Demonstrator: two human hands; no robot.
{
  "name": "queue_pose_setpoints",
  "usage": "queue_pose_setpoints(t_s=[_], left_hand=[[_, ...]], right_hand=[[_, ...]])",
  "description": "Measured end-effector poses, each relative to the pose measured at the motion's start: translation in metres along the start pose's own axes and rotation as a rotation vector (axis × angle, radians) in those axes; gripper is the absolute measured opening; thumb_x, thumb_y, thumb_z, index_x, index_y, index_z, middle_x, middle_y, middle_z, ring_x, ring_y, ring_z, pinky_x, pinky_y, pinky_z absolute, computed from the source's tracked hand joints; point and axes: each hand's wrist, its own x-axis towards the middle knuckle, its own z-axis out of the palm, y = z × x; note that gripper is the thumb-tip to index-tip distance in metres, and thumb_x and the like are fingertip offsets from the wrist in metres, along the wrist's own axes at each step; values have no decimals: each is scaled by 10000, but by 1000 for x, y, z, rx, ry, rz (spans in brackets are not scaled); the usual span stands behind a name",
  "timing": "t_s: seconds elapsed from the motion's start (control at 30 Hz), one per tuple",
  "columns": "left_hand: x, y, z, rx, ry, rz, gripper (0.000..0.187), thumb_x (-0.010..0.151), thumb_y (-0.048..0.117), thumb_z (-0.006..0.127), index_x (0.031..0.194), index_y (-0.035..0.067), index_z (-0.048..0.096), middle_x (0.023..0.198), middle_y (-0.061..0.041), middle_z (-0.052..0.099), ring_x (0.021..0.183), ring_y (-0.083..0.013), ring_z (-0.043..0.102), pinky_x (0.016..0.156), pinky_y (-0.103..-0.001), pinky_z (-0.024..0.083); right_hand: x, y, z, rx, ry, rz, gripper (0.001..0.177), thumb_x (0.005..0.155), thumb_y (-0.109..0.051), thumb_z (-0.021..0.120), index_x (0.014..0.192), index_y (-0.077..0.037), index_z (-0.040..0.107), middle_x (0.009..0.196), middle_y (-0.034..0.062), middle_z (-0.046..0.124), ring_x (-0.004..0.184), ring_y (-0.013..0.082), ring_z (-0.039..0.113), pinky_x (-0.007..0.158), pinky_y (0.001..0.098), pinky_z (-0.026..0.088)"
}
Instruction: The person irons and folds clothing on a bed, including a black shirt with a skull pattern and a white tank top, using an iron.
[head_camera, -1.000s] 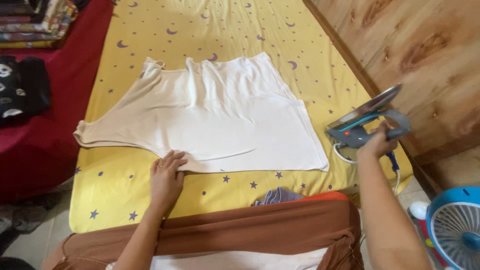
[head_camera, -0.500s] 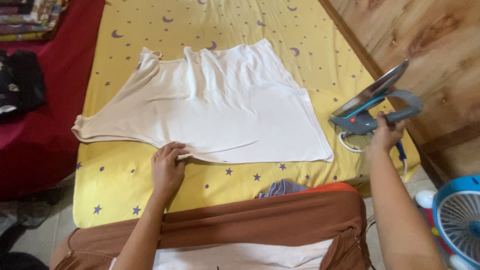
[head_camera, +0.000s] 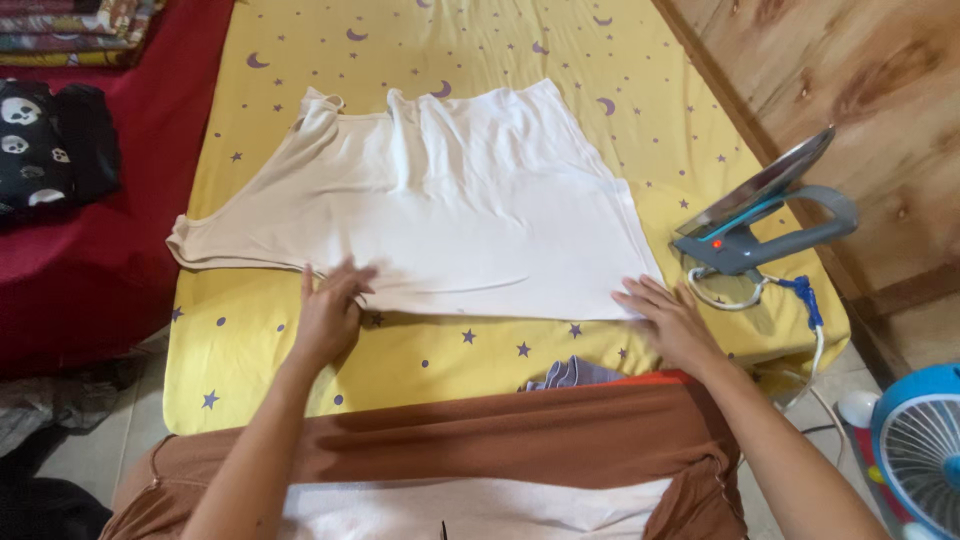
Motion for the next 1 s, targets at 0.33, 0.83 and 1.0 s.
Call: queue_pose_setpoints(t_s=[0.33,0.83,1.0], left_hand=[[4,-15,-62,27,-539,-29,197,931,265,687,1060,173,805,927,5,818,855,-136,779,1295,-482,176],[70,-35,-19,-437,-174,-364,457,943,124,665,1397,152,633,903,-122,722,726,-161,593,691,-331,515],[57,-28,-26,-264,-156,-338,385,963,112,660,1342,163,710,846,-163,733,692,-206,602,726,-363,521]], right_hand=[[28,27,-58,520,-674,459,295,985,-313,611,1126,-132,797,1012,95,841,874,213,756,906,478,623],[52,23,38,886,312,818,503,945,-94,684,1424,-84,531,998,101,706,864,169,630,756,324,499],[57,13,24,522,184,769,286,976,-33,632,1185,-170,772,923,116,732,755,172,634,702,328,483]])
